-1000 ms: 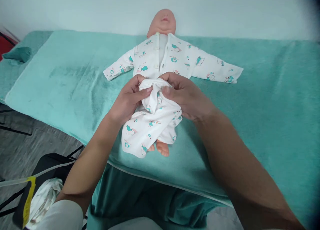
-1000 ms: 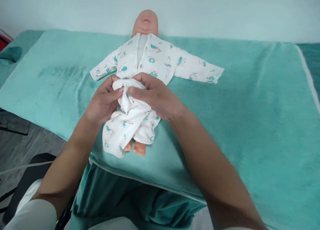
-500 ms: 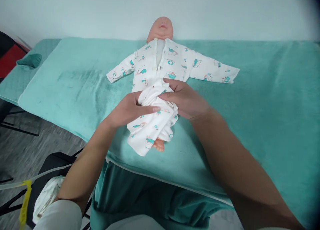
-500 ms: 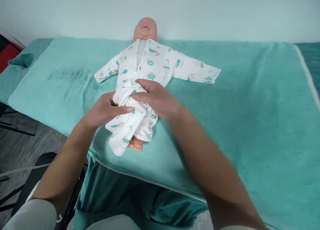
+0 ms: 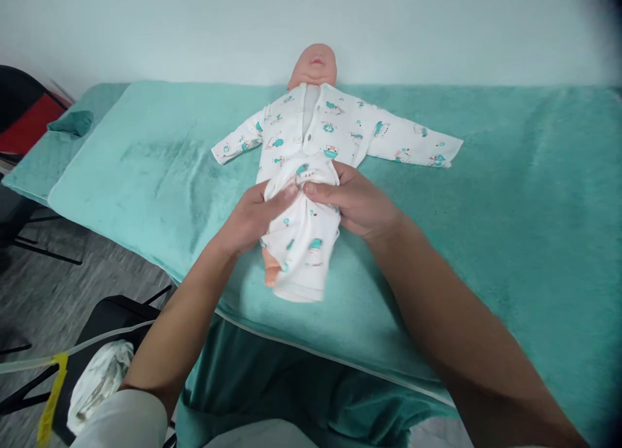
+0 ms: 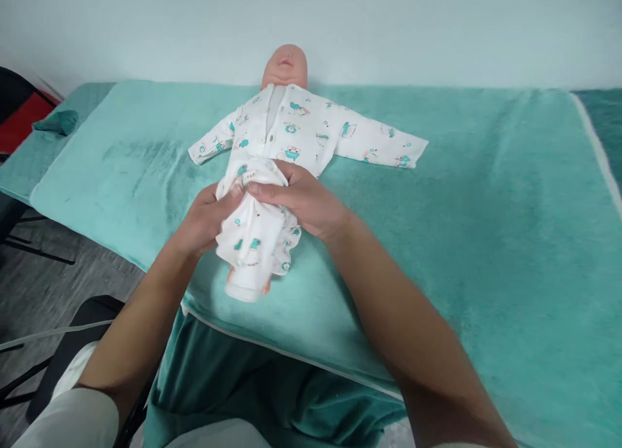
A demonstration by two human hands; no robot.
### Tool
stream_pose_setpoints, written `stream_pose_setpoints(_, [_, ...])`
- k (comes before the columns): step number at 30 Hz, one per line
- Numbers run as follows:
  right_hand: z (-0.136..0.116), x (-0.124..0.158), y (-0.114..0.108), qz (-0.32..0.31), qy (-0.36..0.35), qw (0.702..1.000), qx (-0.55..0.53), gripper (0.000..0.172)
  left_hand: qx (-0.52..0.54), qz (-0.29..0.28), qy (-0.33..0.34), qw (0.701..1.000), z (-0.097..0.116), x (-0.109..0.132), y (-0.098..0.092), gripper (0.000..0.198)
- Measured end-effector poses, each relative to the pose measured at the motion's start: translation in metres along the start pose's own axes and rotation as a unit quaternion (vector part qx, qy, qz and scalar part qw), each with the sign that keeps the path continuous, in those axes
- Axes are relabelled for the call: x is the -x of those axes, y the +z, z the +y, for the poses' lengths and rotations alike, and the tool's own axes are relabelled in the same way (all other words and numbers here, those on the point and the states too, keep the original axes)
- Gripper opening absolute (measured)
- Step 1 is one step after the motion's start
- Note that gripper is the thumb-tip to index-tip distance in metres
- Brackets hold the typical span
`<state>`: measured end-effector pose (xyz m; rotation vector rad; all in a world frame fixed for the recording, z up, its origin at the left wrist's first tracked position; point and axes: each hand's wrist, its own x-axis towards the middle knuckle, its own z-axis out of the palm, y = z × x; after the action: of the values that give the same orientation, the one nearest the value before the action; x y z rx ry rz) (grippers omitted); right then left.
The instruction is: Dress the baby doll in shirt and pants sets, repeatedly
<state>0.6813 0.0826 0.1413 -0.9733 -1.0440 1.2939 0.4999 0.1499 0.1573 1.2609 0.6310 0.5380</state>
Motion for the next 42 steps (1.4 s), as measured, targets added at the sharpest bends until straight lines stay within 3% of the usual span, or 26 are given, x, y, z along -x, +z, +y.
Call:
stream_pose_setpoints(3, [-0.006, 0.001, 0.004, -0.011, -0.005, 0.996, 0.094, 0.031, -0.034, -0.016, -0.02, 0.999, -0.006, 0.019, -0.004, 0.04])
stream_pose_setpoints(7, [-0.013, 0.002, 0.009, -0.085, -0.017, 0.968, 0.234, 0.014, 0.037, 0.096, -0.029, 0.994, -0.019, 0.053, 0.012, 0.032])
stream_pose_setpoints(11, [-0.019, 0.005, 0.018, -0.122, 0.001, 0.901, 0.416, 0.02, 0.11, 0.195, -0.039, 0.974, -0.022, 0.087, 0.043, 0.028])
stream_pose_setpoints(15, [-0.028, 0.009, 0.029, -0.161, 0.04, 0.817, 0.553, 0.019, 0.14, 0.236, -0.071, 0.959, -0.016, 0.115, 0.065, 0.022])
stream_pose_setpoints(19, [-0.027, 0.012, 0.035, -0.185, 0.028, 0.765, 0.616, 0.019, 0.193, 0.26, -0.107, 0.94, -0.017, 0.136, 0.074, 0.02])
stream_pose_setpoints(24, [-0.018, 0.014, 0.04, -0.192, 0.02, 0.721, 0.666, 0.025, 0.253, 0.306, -0.137, 0.908, -0.041, 0.151, 0.07, 0.019])
stream_pose_setpoints(28, [-0.021, 0.013, 0.045, -0.196, 0.044, 0.71, 0.675, 0.028, 0.199, 0.335, -0.126, 0.912, -0.064, 0.15, 0.043, 0.022])
stream_pose_setpoints(33, [-0.023, 0.012, 0.045, -0.194, 0.054, 0.708, 0.677, 0.026, -0.011, 0.258, -0.129, 0.957, -0.069, 0.141, 0.007, 0.023])
stream_pose_setpoints(36, [-0.021, 0.012, 0.044, -0.191, 0.047, 0.714, 0.672, 0.026, -0.088, 0.227, -0.114, 0.963, -0.063, 0.138, 0.002, 0.024])
stream_pose_setpoints(39, [-0.019, 0.011, 0.041, -0.186, 0.043, 0.721, 0.666, 0.024, -0.071, 0.209, -0.118, 0.968, -0.06, 0.136, 0.003, 0.018])
stream_pose_setpoints(42, [-0.018, 0.01, 0.036, -0.179, 0.032, 0.751, 0.635, 0.025, -0.04, 0.222, -0.094, 0.97, -0.065, 0.13, 0.004, 0.016])
